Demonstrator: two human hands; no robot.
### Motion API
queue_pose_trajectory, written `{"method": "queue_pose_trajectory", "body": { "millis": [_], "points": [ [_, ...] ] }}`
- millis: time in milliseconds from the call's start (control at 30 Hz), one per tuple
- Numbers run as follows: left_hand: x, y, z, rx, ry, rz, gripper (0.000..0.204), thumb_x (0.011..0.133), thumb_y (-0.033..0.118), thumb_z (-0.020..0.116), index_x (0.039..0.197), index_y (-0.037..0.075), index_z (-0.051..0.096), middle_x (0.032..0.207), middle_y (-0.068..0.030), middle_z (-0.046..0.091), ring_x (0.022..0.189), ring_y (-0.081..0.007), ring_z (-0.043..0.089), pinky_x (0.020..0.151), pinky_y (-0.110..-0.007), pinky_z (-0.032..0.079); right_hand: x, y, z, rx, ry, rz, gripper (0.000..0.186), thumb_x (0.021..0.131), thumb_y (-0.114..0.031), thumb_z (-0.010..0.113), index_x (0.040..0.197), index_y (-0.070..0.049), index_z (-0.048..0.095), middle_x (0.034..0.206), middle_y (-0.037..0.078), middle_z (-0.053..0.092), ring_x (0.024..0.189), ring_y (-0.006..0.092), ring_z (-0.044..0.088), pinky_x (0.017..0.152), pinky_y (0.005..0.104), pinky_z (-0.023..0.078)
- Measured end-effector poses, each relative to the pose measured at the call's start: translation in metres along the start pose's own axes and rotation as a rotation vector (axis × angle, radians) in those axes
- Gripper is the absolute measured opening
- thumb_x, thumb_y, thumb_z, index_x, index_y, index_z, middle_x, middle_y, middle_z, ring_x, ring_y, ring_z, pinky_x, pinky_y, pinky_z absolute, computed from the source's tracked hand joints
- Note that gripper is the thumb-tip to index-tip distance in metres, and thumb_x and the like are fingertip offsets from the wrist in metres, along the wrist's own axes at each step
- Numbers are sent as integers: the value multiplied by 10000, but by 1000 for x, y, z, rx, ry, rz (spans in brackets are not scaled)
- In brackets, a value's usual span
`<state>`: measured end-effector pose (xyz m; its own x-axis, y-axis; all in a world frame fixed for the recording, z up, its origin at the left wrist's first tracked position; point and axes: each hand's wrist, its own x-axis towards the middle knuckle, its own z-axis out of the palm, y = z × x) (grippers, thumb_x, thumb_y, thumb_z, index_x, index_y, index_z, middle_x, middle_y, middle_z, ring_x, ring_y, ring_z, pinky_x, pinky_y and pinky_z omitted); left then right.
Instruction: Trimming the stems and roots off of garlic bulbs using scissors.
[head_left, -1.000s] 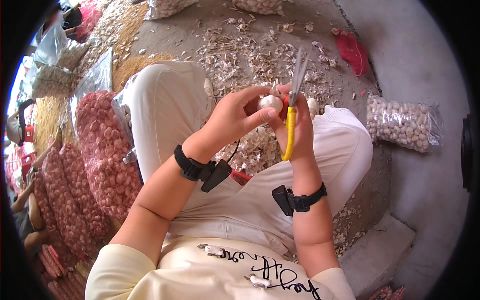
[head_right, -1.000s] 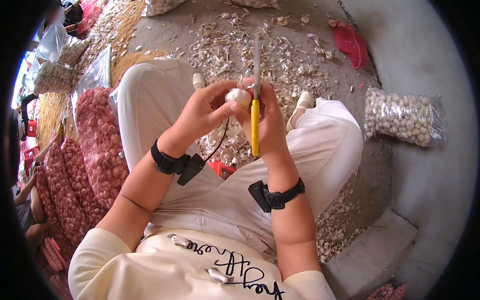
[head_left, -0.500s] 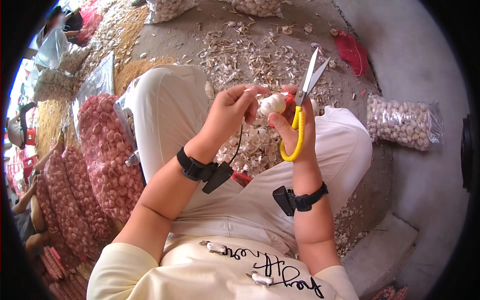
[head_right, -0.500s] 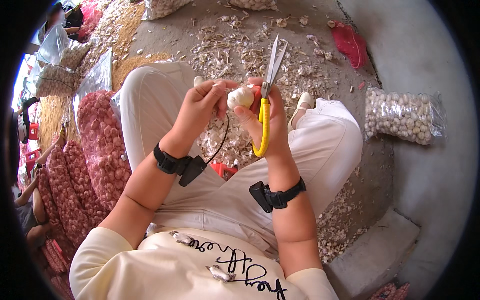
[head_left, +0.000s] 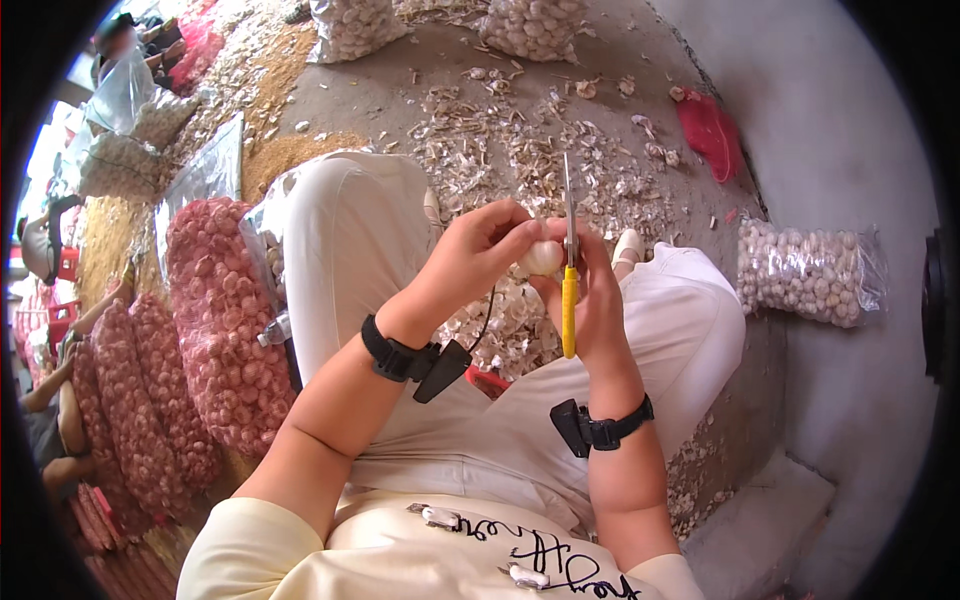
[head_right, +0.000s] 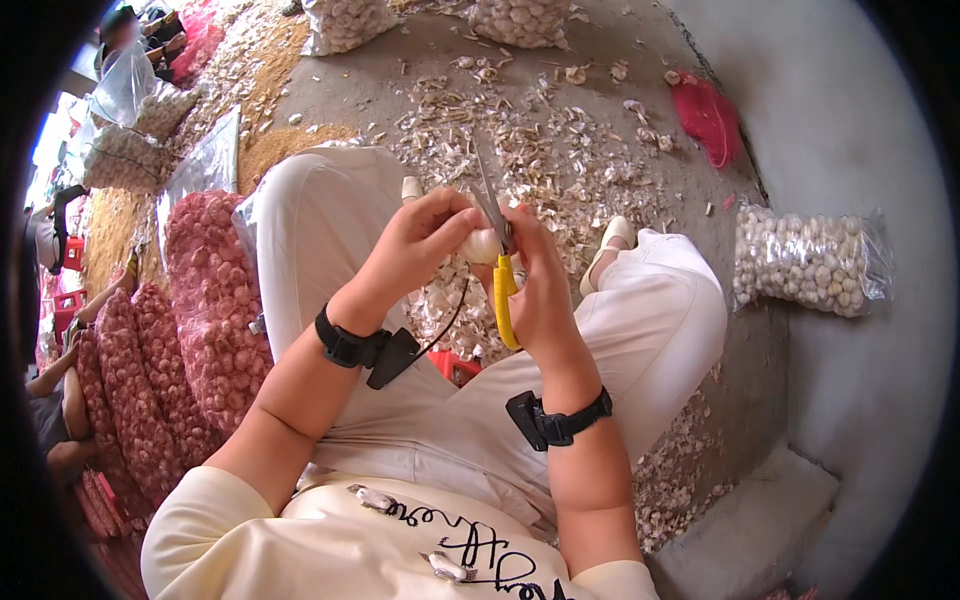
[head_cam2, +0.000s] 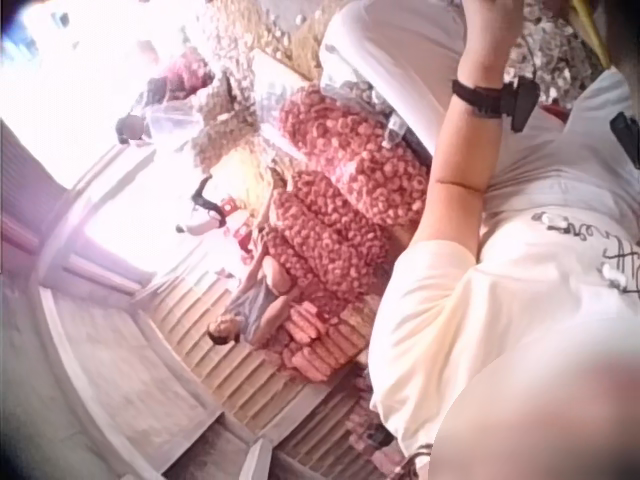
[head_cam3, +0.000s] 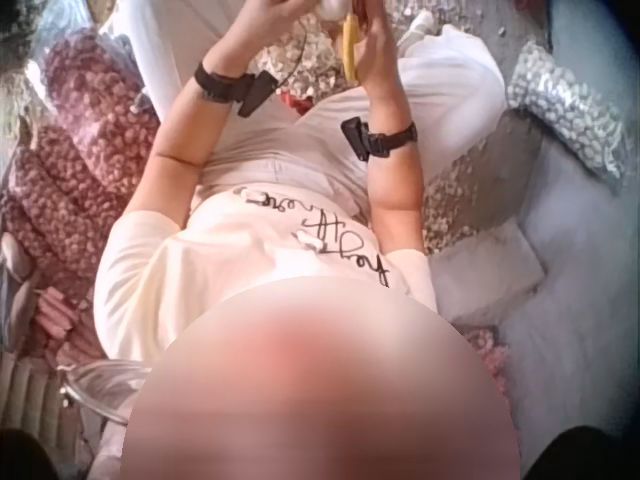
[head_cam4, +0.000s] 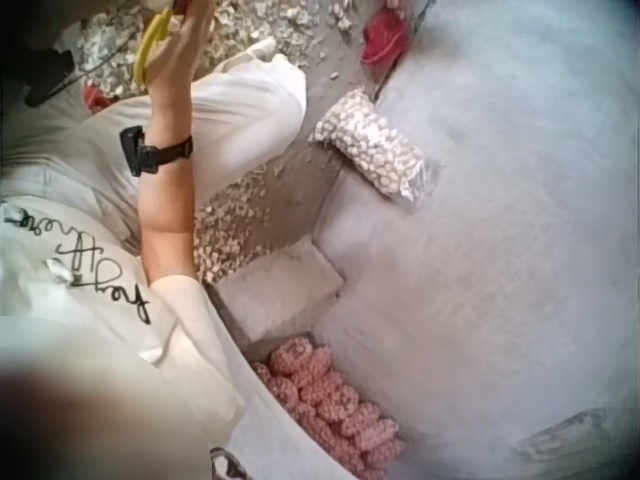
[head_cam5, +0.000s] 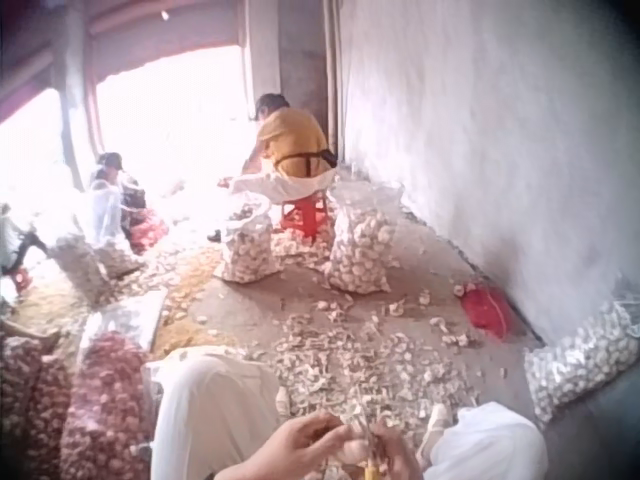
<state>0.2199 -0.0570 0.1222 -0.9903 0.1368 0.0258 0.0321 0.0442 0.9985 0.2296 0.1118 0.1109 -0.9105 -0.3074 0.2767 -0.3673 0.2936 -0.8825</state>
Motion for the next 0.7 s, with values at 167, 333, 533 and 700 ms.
{"method": "queue_pose_trajectory", "body": {
  "millis": [167, 333, 533, 700],
  "points": [
    [0, 10, 2, -142, -36, -235, 211, 953, 190, 517, 931, -6, 591, 773, 8, 540, 718, -44, 498, 649, -217, 427, 0, -5, -5, 186, -5, 73, 529, 750, 34, 689, 1219, -31, 453, 1118, 109, 546, 1038, 211, 570, 912, 303, 443],
    [3, -2, 0, -153, 109, 9, 313, 948, 266, 533, 1119, 5, 543, 802, 3, 535, 707, -51, 491, 634, -214, 429, 3, -4, -5, 267, 79, 62, 523, 754, 43, 680, 1214, -41, 447, 1110, 91, 551, 1030, 201, 568, 927, 307, 431],
    [-4, 1, -1, 73, -100, -54, 344, 884, 279, 631, 1056, -5, 543, 774, -2, 522, 669, -51, 454, 585, -212, 392, -1, 1, -8, -116, 27, -90, 614, 651, 66, 676, 1218, -47, 469, 1109, 174, 548, 1021, 315, 561, 895, 354, 430],
    [-3, 11, 1, -165, -117, -127, 243, 925, 208, 563, 1052, 10, 501, 826, -17, 555, 733, -64, 527, 646, -217, 445, 2, -4, -2, 49, 135, -14, 546, 716, 16, 709, 1201, -54, 470, 1076, 131, 557, 977, 263, 584, 849, 324, 455]
  ]
}}
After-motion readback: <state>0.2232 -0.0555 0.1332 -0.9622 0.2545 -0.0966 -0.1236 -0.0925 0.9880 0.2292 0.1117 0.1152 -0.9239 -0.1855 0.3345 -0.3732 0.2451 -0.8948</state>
